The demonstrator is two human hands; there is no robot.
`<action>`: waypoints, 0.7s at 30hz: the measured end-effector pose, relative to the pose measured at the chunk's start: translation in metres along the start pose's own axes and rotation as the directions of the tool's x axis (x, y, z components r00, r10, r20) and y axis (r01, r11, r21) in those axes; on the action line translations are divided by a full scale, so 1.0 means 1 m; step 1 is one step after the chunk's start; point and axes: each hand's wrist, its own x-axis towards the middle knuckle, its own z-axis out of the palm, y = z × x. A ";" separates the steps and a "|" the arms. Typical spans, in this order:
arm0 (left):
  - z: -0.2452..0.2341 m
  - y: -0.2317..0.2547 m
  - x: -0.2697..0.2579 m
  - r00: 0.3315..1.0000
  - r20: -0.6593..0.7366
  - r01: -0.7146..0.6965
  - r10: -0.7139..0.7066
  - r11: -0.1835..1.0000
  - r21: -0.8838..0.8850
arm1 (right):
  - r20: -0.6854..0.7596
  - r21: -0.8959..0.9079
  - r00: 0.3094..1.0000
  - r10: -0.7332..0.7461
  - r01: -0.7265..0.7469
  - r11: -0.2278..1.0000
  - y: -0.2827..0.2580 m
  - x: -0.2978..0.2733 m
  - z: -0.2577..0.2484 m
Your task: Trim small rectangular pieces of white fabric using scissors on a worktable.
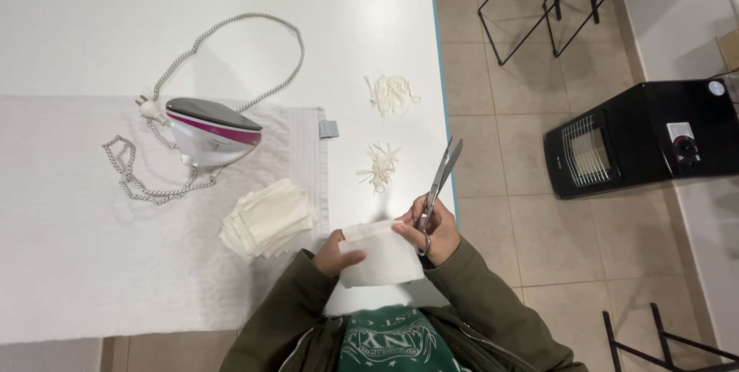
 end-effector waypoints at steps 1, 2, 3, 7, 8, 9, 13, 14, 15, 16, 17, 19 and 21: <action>0.004 0.008 0.002 1.000 0.001 -0.002 0.002 1.000 0.004 | 0.001 0.001 1.000 -0.005 0.005 1.000 -0.001 0.002 0.002; 0.009 0.016 0.003 0.996 -0.084 0.006 -0.014 0.995 -0.099 | -0.008 0.006 1.000 -0.022 0.022 1.000 -0.002 0.004 0.004; 0.013 0.023 0.006 0.985 -0.167 0.002 -0.036 0.979 -0.203 | -0.014 0.010 0.999 -0.039 0.039 0.999 -0.004 0.007 0.005; 0.017 0.061 0.001 0.945 -0.107 -0.202 0.308 0.812 0.548 | 0.070 0.021 0.974 -0.213 0.212 0.977 -0.027 0.002 -0.003; 0.028 0.090 -0.001 0.959 -0.227 -0.141 0.167 0.982 0.127 | 0.156 -0.058 0.957 -0.245 0.257 0.965 -0.023 -0.001 -0.010; 0.040 0.120 -0.003 0.962 -0.274 -0.085 -0.008 0.942 -0.325 | 0.244 -0.132 0.932 -0.269 0.307 0.942 -0.020 -0.002 -0.018; 0.021 0.141 -0.011 0.951 -0.310 -0.094 -0.009 0.945 -0.314 | 0.315 -0.308 0.948 0.044 0.058 0.950 -0.011 -0.034 -0.024; 0.017 0.144 -0.013 0.949 -0.315 -0.098 -0.013 0.938 -0.332 | 0.329 -0.380 0.939 0.103 0.031 0.924 -0.005 -0.040 -0.028; 0.012 0.146 -0.014 0.948 -0.318 -0.098 -0.019 0.932 -0.350 | 0.335 -0.449 0.928 0.163 0.006 0.893 0.002 -0.047 -0.031; 0.010 0.148 -0.014 0.946 -0.323 -0.102 -0.016 0.932 -0.347 | 0.341 -0.448 0.926 0.162 0.009 0.894 0.001 -0.046 -0.028; 0.008 0.149 -0.014 0.950 -0.313 -0.099 -0.008 0.940 -0.327 | 0.361 -0.459 0.913 0.190 -0.003 0.888 0.000 -0.046 -0.025; 0.005 0.150 -0.014 0.954 -0.299 -0.091 -0.005 0.947 -0.307 | 0.376 -0.469 0.900 0.219 -0.019 0.883 -0.007 -0.046 -0.016; 0.004 0.148 -0.012 0.956 -0.287 -0.039 -0.053 0.951 -0.305 | 0.404 -0.423 0.891 0.206 -0.018 0.906 -0.020 -0.046 -0.005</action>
